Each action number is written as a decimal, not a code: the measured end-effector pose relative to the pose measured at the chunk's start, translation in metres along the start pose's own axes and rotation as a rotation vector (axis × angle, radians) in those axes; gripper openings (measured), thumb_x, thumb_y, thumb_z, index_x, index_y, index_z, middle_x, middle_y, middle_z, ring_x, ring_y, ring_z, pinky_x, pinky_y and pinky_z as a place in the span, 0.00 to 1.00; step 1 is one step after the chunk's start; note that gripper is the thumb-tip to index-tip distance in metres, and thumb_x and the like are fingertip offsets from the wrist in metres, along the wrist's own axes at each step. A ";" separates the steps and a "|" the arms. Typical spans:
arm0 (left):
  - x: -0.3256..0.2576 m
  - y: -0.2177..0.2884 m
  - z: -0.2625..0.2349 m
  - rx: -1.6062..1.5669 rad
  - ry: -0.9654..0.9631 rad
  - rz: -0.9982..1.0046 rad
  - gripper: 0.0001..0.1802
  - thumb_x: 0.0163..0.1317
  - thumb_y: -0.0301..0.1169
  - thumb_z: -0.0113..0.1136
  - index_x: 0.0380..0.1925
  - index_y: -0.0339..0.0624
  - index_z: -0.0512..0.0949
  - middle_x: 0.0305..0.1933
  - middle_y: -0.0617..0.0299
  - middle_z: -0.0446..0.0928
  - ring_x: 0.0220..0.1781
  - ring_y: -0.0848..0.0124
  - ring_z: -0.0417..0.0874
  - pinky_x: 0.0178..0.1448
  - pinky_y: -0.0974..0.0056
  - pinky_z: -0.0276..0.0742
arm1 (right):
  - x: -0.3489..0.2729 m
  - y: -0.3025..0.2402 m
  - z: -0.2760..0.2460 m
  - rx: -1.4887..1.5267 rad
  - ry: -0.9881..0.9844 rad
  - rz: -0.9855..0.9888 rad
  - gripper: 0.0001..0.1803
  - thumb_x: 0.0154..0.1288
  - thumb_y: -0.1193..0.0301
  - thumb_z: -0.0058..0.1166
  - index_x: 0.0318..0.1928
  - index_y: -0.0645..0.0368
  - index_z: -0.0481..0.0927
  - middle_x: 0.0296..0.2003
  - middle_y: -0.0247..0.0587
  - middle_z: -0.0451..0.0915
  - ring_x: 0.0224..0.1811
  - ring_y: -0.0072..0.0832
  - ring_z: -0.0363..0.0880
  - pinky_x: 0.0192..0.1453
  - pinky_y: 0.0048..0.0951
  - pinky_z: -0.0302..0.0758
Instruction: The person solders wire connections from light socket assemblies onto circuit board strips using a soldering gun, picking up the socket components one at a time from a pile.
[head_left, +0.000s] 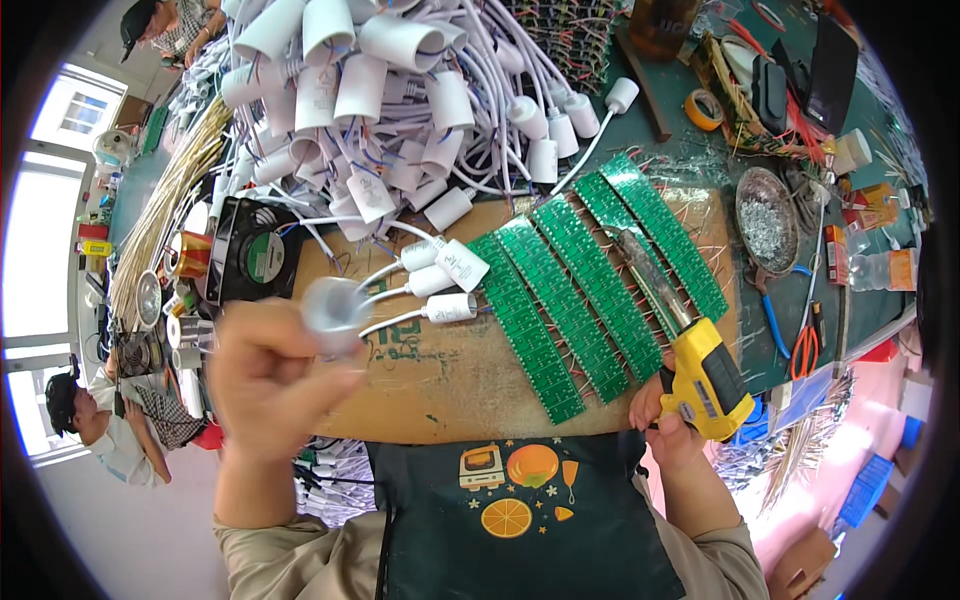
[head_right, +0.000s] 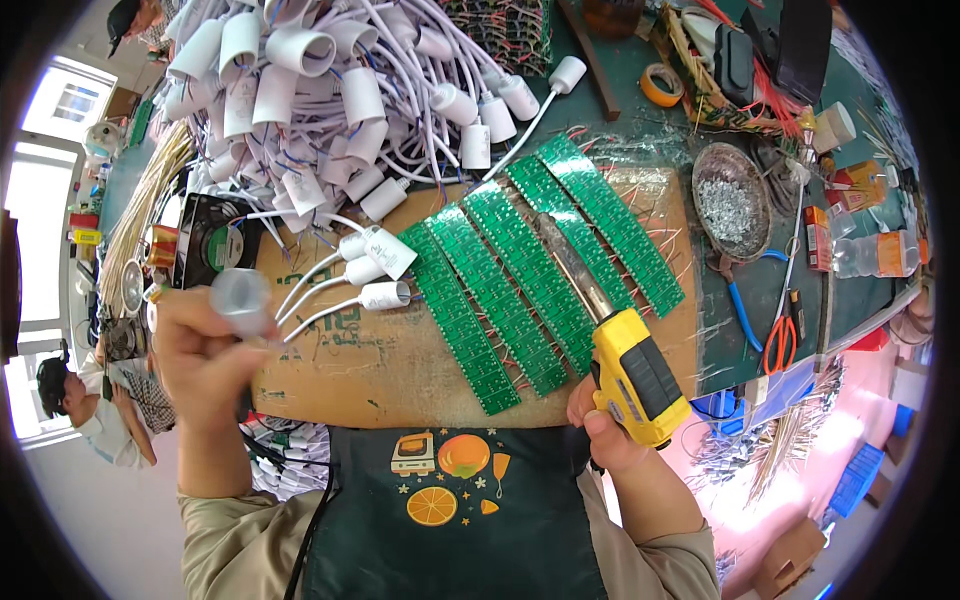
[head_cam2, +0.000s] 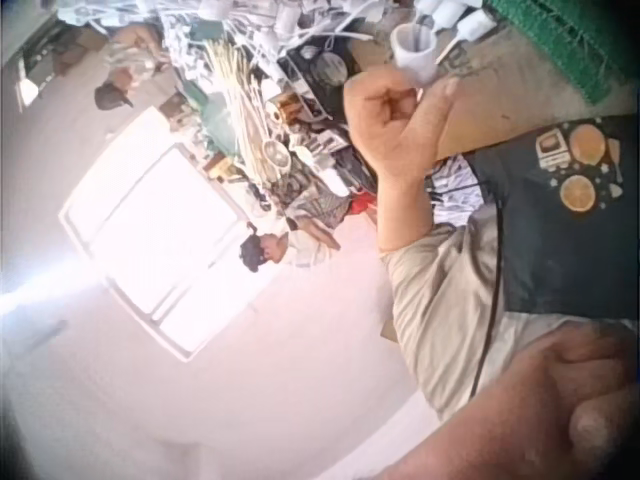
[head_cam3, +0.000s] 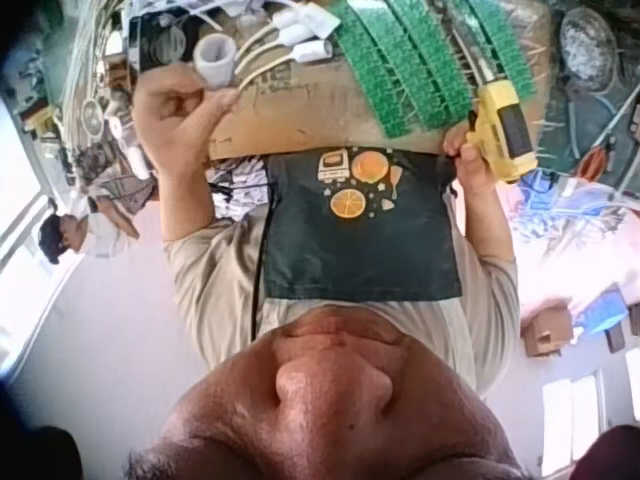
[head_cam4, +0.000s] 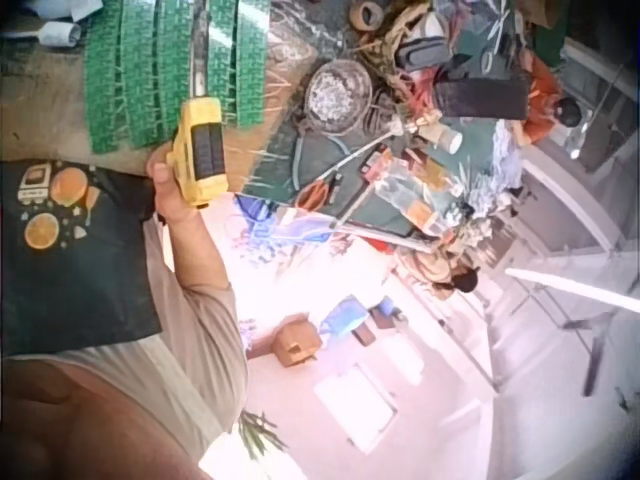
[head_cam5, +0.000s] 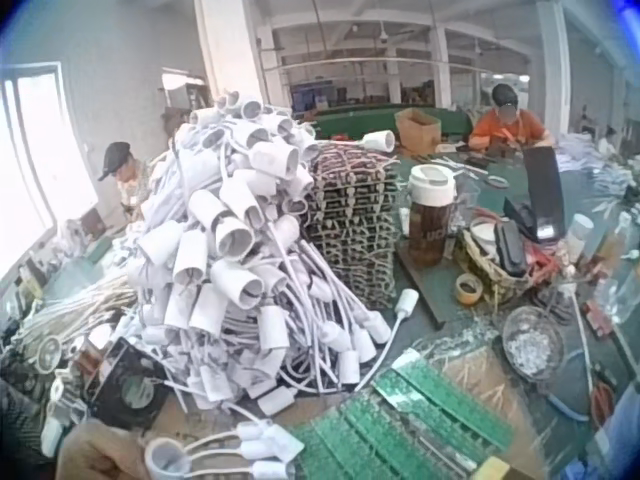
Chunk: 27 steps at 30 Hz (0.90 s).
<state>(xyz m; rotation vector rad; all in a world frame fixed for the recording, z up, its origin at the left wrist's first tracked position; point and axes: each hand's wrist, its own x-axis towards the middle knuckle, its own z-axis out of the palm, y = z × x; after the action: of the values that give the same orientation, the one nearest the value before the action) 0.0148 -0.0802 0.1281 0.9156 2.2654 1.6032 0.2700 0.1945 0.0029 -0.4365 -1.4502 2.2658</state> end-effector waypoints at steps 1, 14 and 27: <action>-0.012 -0.006 0.010 0.117 -0.030 -0.064 0.20 0.51 0.26 0.77 0.40 0.41 0.75 0.33 0.64 0.78 0.32 0.72 0.79 0.34 0.61 0.75 | 0.001 0.000 -0.001 -0.013 -0.016 -0.001 0.44 0.65 0.54 0.67 0.68 0.67 0.59 0.24 0.32 0.69 0.22 0.23 0.68 0.26 0.26 0.69; -0.031 -0.059 0.090 0.549 -0.145 0.353 0.22 0.52 0.18 0.64 0.49 0.44 0.82 0.54 0.55 0.76 0.34 0.65 0.83 0.36 0.61 0.81 | -0.002 0.003 -0.005 -0.044 -0.013 0.000 0.44 0.64 0.53 0.67 0.68 0.68 0.59 0.26 0.33 0.71 0.23 0.23 0.70 0.26 0.26 0.71; -0.028 -0.067 0.104 0.824 -0.076 0.459 0.25 0.50 0.26 0.72 0.52 0.45 0.81 0.49 0.58 0.79 0.43 0.60 0.81 0.44 0.58 0.73 | -0.002 0.001 -0.002 -0.077 -0.004 0.014 0.44 0.65 0.52 0.66 0.68 0.66 0.59 0.26 0.33 0.70 0.24 0.23 0.70 0.26 0.25 0.70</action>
<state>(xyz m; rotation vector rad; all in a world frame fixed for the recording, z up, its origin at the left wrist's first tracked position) 0.0658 -0.0306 0.0228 1.7389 2.8230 0.6544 0.2722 0.1949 0.0007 -0.4679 -1.5454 2.2281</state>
